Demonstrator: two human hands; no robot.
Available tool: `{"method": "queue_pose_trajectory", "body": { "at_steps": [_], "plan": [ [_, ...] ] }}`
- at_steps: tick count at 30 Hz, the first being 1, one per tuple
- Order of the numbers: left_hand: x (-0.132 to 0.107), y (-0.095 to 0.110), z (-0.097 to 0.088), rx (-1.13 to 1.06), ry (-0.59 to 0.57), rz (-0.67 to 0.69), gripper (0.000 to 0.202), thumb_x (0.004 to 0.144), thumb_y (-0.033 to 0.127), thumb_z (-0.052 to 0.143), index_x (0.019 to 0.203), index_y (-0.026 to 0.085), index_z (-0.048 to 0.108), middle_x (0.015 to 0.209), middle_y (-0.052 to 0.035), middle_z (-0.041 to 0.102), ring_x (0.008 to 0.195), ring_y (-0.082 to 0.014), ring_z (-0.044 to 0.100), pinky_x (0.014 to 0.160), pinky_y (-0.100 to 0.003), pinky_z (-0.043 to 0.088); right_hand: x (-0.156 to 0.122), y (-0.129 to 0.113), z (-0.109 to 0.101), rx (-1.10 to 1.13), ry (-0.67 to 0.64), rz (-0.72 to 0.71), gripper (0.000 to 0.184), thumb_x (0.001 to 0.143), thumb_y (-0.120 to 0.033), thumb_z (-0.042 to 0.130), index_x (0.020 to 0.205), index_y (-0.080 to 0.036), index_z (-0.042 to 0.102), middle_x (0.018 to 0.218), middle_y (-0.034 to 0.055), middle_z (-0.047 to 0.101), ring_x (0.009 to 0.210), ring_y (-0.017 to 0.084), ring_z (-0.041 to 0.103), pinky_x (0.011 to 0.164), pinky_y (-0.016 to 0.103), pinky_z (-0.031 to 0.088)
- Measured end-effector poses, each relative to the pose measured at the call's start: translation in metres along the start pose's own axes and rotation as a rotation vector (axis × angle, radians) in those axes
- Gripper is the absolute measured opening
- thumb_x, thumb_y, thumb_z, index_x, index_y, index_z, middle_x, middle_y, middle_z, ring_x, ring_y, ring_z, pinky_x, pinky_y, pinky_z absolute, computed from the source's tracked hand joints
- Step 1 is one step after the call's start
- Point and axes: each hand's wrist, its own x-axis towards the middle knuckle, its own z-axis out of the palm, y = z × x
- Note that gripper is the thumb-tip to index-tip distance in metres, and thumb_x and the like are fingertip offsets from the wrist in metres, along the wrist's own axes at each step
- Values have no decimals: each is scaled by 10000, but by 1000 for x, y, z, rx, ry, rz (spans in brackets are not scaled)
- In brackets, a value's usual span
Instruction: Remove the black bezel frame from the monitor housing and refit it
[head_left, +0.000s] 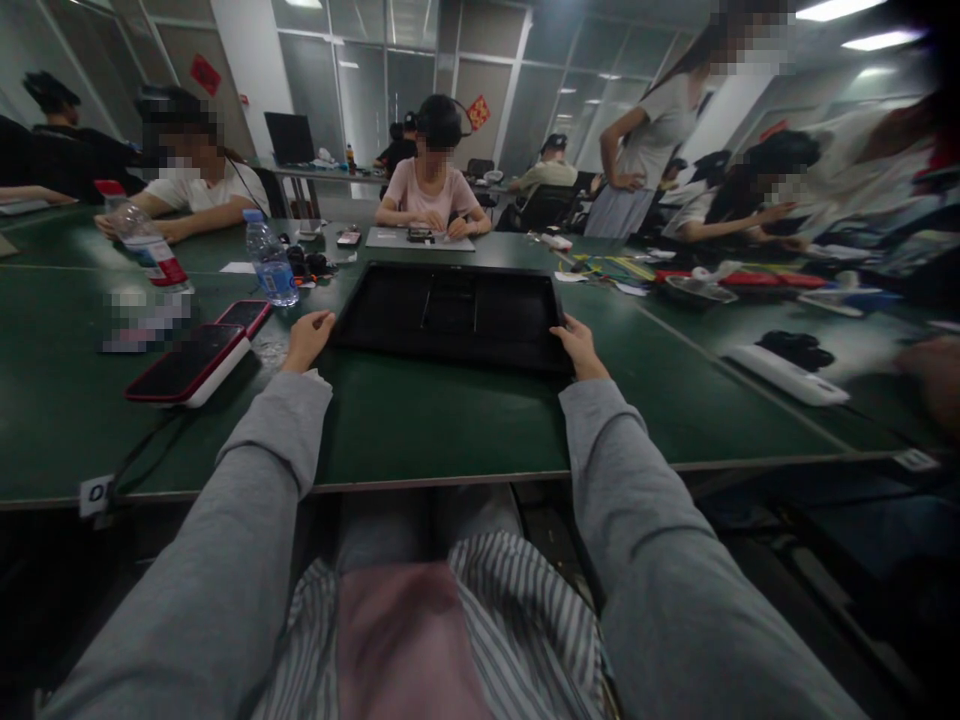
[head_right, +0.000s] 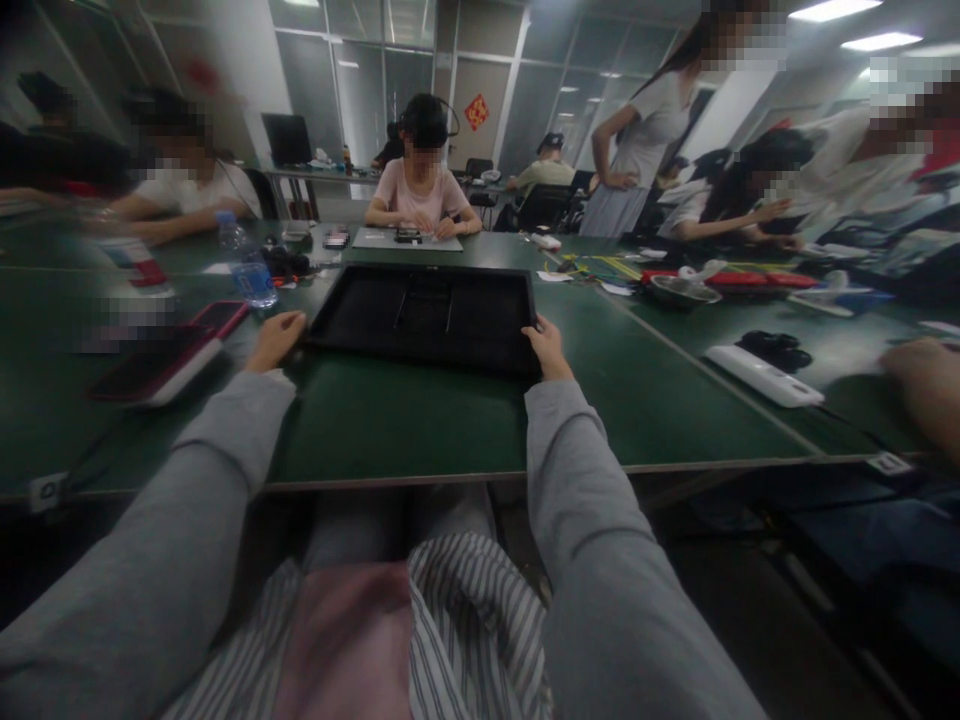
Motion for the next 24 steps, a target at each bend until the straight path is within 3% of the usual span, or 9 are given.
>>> {"method": "queue_pose_trajectory", "body": {
  "at_steps": [5, 8, 13, 15, 22, 24],
  "plan": [
    [3, -6, 0, -20, 74, -89, 502, 1019, 288, 551, 1451, 47, 633, 1402, -209, 706, 1315, -273, 667, 1159, -359, 474, 2, 4, -13, -71, 242, 42, 574, 798, -141, 573, 1359, -69, 668, 1227, 149, 759, 1051, 243, 734, 1005, 376, 602],
    [2, -5, -2, -38, 99, -138, 513, 1006, 265, 562, 1472, 54, 603, 1392, -217, 703, 1329, -293, 656, 1185, -398, 454, 0, 5, -21, -144, 429, 54, 508, 863, -80, 521, 1354, -34, 644, 1326, 179, 720, 1166, 217, 689, 1092, 330, 528],
    [-1, -1, -5, -46, 105, -162, 510, 986, 220, 551, 1464, 47, 592, 1386, -233, 696, 1328, -316, 652, 1186, -439, 451, -5, 10, -34, -168, 721, 256, 675, 951, -31, 465, 1619, -25, 362, 1609, 236, 511, 1492, 207, 515, 1265, 306, 332],
    [0, -2, -4, -35, 105, -160, 508, 981, 204, 550, 1464, 54, 592, 1378, -223, 701, 1331, -312, 650, 1193, -436, 444, -9, 10, -39, -169, 782, 311, 699, 967, -15, 403, 1655, -58, 289, 1627, 247, 483, 1517, 213, 500, 1270, 321, 325],
    [5, -12, 1, -13, 100, -139, 494, 976, 178, 540, 1454, 69, 604, 1356, -207, 714, 1318, -309, 656, 1179, -426, 460, -18, 0, -52, -197, 873, 423, 773, 926, 41, 190, 1682, -104, 264, 1521, 337, 536, 1458, 317, 571, 1200, 521, 408],
    [5, -12, 1, -15, 94, -142, 499, 972, 168, 539, 1456, 67, 603, 1355, -206, 715, 1307, -306, 662, 1172, -426, 466, -23, 2, -56, -187, 903, 452, 813, 900, 42, 181, 1692, -127, 248, 1547, 349, 489, 1453, 334, 575, 1193, 557, 415]
  ]
}}
